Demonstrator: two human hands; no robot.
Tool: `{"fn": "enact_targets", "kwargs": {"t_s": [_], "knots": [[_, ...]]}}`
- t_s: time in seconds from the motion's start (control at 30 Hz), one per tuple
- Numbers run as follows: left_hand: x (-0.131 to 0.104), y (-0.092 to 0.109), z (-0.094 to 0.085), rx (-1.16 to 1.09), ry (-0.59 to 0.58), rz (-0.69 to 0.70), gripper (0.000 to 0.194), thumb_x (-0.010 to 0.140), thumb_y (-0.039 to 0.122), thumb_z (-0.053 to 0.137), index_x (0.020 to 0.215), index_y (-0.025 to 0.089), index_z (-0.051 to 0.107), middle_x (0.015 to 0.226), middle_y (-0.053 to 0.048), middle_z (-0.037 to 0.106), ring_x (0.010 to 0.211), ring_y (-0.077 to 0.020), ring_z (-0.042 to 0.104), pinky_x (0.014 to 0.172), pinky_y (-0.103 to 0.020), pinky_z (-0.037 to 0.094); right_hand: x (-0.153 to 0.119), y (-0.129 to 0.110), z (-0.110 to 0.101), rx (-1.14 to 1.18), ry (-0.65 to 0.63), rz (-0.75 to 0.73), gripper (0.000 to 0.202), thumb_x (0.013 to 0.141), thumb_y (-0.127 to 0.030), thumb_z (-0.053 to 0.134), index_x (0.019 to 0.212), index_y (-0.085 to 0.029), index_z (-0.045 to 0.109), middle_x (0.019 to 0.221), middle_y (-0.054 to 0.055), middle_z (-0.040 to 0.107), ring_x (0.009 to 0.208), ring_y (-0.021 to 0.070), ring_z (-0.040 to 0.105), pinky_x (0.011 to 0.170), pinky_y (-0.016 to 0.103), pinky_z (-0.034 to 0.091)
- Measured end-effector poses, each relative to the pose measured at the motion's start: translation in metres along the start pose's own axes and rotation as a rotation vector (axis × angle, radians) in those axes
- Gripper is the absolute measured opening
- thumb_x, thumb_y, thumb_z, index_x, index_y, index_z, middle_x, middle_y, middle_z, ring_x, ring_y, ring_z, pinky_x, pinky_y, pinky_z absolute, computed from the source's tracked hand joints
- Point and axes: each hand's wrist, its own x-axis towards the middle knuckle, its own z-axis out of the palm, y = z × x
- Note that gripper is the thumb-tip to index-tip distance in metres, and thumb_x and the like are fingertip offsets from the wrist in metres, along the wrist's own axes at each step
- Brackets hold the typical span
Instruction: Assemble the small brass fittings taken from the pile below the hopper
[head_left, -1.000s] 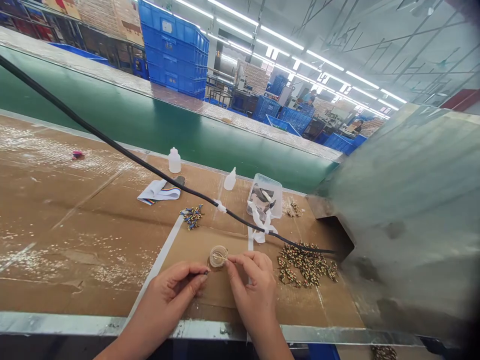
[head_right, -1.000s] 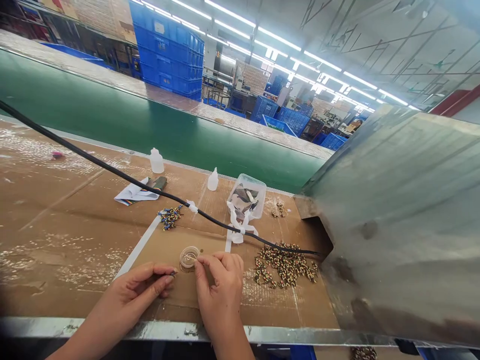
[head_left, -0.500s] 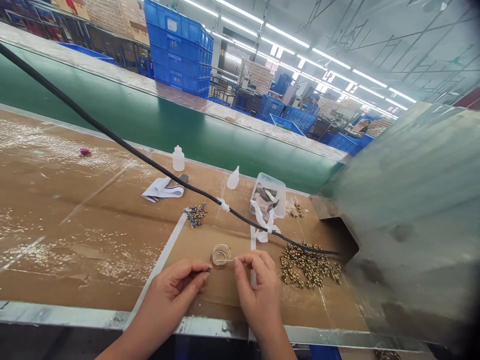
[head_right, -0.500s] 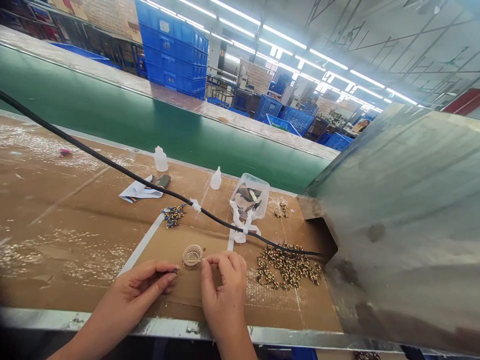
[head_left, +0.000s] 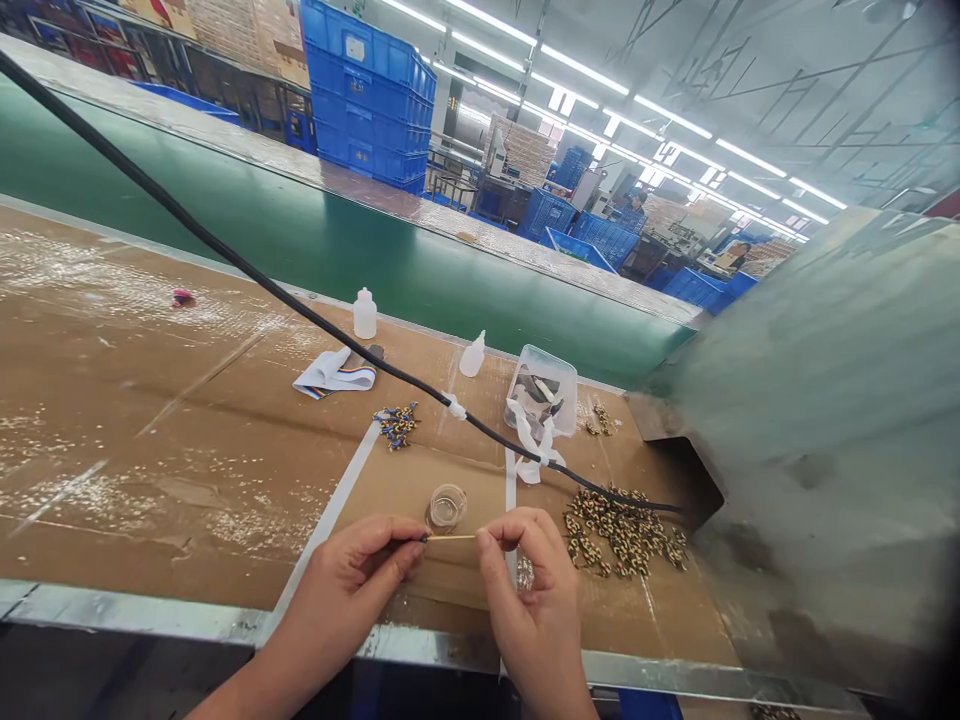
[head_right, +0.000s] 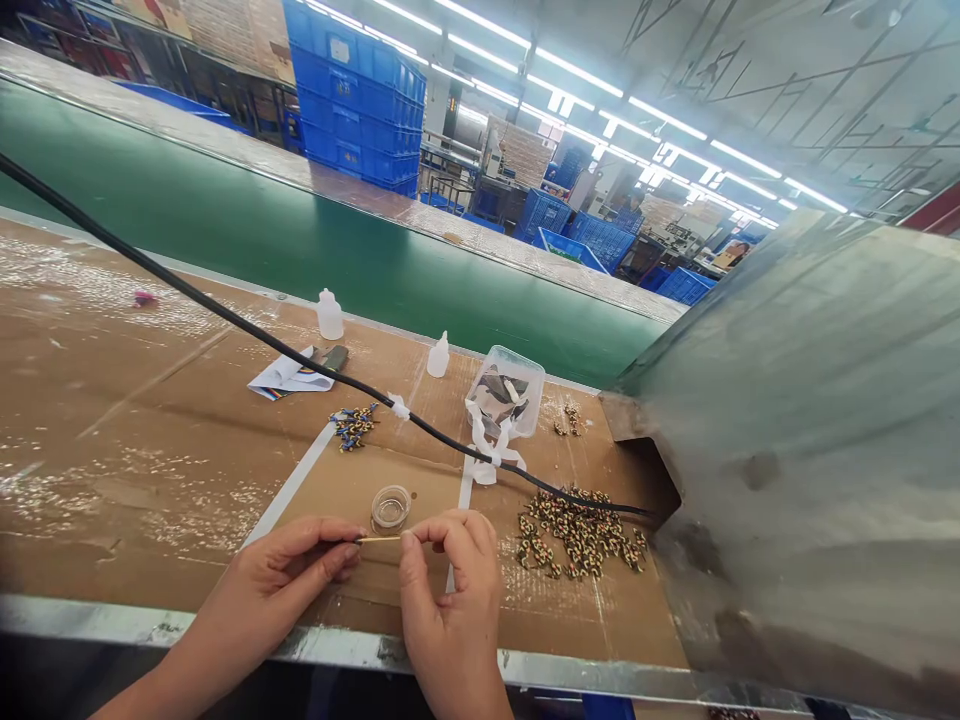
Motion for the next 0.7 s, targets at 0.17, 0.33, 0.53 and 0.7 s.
{"fn": "enact_targets", "kwargs": {"t_s": [0.17, 0.33, 0.53, 0.7], "knots": [[0.0, -0.001, 0.0, 0.036, 0.004, 0.035, 0.016, 0.084, 0.035, 0.056, 0.092, 0.027, 0.067, 0.083, 0.002, 0.068, 0.075, -0.0131, 0.064, 0.071, -0.021, 0.051, 0.001, 0.0, 0.001, -0.028, -0.026, -0.023, 0.01, 0.086, -0.021, 0.054, 0.076, -0.022, 0.057, 0.077, -0.001, 0.056, 0.078, 0.0153, 0.051, 0.07, 0.029, 0.039], [-0.001, 0.003, -0.001, 0.081, -0.006, 0.092, 0.013, 0.084, 0.03, 0.056, 0.091, 0.029, 0.068, 0.085, 0.004, 0.069, 0.077, -0.0112, 0.063, 0.072, -0.018, 0.049, 0.005, -0.004, -0.002, -0.094, -0.04, -0.053, 0.01, 0.085, -0.021, 0.054, 0.076, -0.022, 0.056, 0.077, 0.0, 0.056, 0.079, 0.0168, 0.05, 0.071, 0.031, 0.037], [0.0, 0.008, -0.002, 0.122, -0.004, 0.151, 0.015, 0.084, 0.026, 0.055, 0.089, 0.029, 0.069, 0.086, 0.005, 0.07, 0.08, -0.0103, 0.064, 0.073, -0.016, 0.048, 0.009, -0.007, -0.004, -0.155, -0.054, -0.144, 0.006, 0.085, -0.018, 0.055, 0.081, -0.022, 0.058, 0.081, 0.001, 0.055, 0.081, 0.0174, 0.049, 0.072, 0.032, 0.036], [0.0, 0.01, -0.002, 0.12, -0.024, 0.129, 0.015, 0.085, 0.027, 0.054, 0.09, 0.029, 0.068, 0.087, 0.004, 0.07, 0.082, -0.0109, 0.064, 0.075, -0.017, 0.048, 0.009, -0.01, -0.005, -0.169, -0.083, -0.212, 0.008, 0.084, -0.014, 0.055, 0.083, -0.021, 0.058, 0.081, 0.001, 0.054, 0.08, 0.0168, 0.048, 0.072, 0.032, 0.036]]}}
